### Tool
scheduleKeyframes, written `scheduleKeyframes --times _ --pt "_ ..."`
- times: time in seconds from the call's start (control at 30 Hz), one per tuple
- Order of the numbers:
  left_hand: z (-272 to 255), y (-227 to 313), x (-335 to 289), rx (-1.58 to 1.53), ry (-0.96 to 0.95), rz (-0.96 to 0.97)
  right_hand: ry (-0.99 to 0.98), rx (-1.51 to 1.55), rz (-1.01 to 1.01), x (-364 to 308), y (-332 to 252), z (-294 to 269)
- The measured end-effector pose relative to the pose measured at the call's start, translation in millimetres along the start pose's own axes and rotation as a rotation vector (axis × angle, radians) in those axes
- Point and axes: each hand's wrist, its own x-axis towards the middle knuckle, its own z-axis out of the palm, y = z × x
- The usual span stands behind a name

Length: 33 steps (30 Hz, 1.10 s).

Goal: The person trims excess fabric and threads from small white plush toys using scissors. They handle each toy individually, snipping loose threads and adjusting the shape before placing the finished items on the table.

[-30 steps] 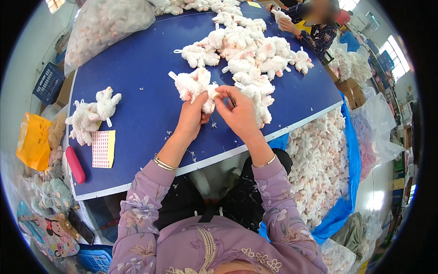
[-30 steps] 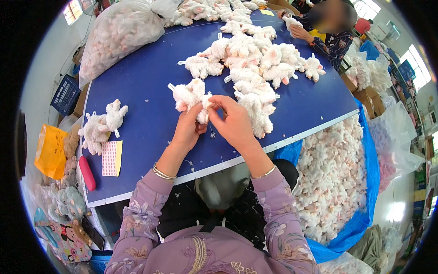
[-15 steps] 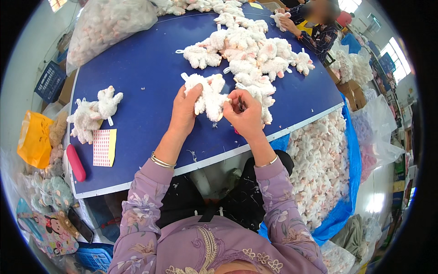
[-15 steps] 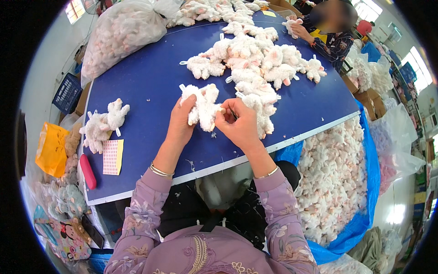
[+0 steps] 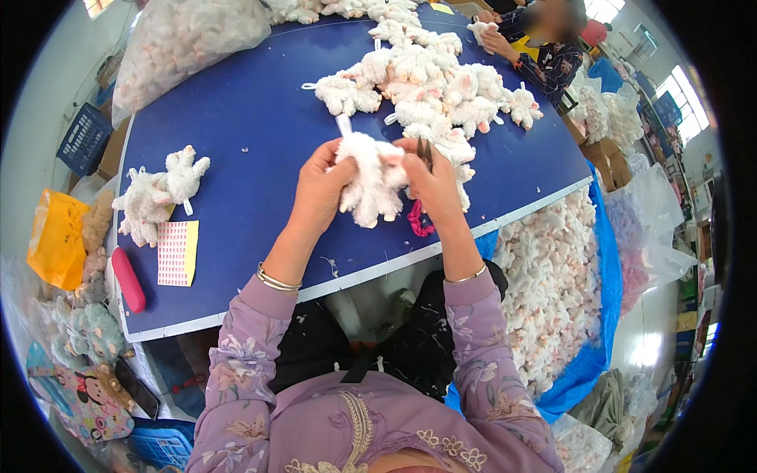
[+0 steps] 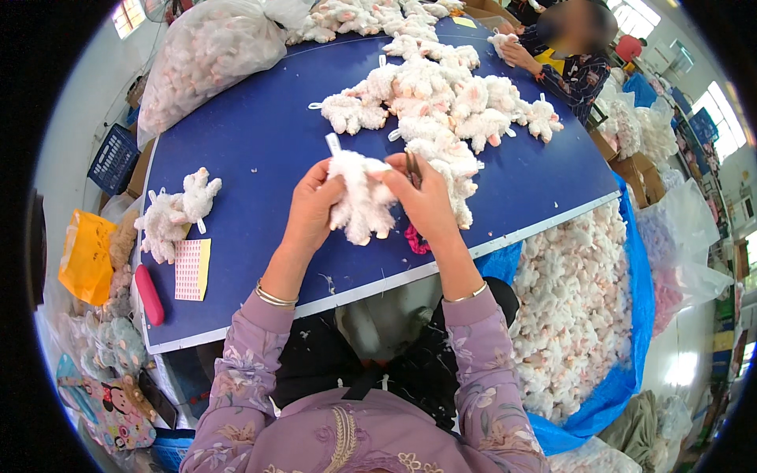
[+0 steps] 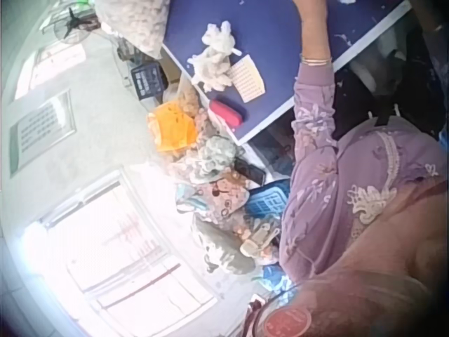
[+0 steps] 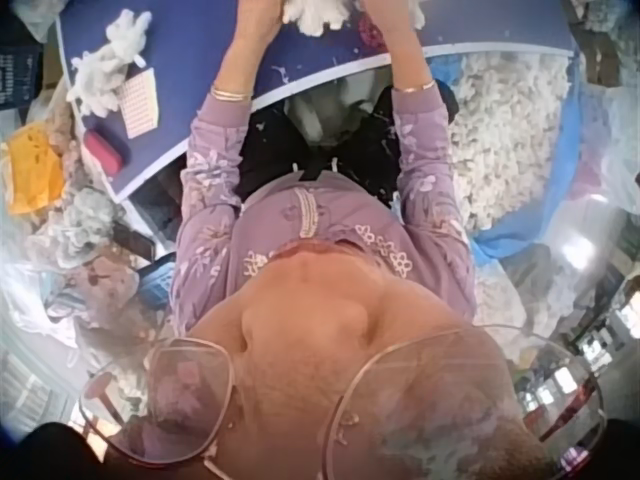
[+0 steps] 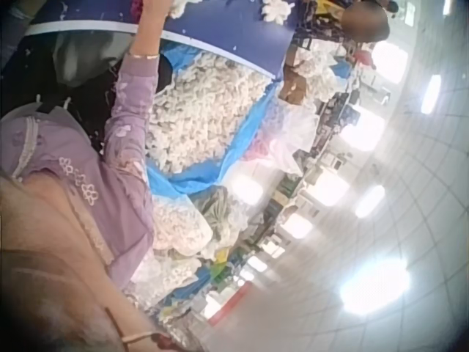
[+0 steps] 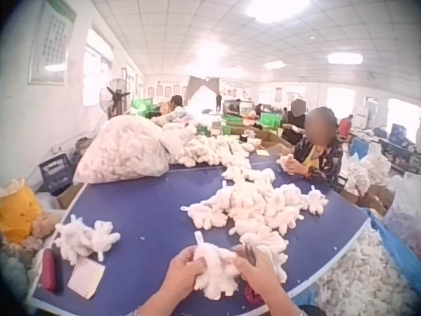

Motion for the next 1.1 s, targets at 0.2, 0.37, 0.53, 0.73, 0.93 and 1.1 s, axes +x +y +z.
scheduleKeyframes --times 0.2,0.37,0.53,0.73,0.93,1.1 --pt "2 -11 -1 0.148 0.09 0.034 0.045 -0.074 0.036 0 -2 16" --pt "5 -8 -7 0.111 -0.019 -0.169 0.113 0.099 -0.014 0 5 22" --pt "5 15 -8 -0.194 -0.099 -0.155 0.024 0.46 0.132 9 8 7" --pt "7 9 -8 -0.133 -0.108 -0.16 0.096 0.437 0.121 14 18 16" --pt "7 4 -7 -0.008 -0.062 -0.196 0.2 0.205 0.002 12 7 17" --pt "2 1 -5 -0.021 0.051 -0.125 0.108 -0.219 -0.419 -15 -17 19"
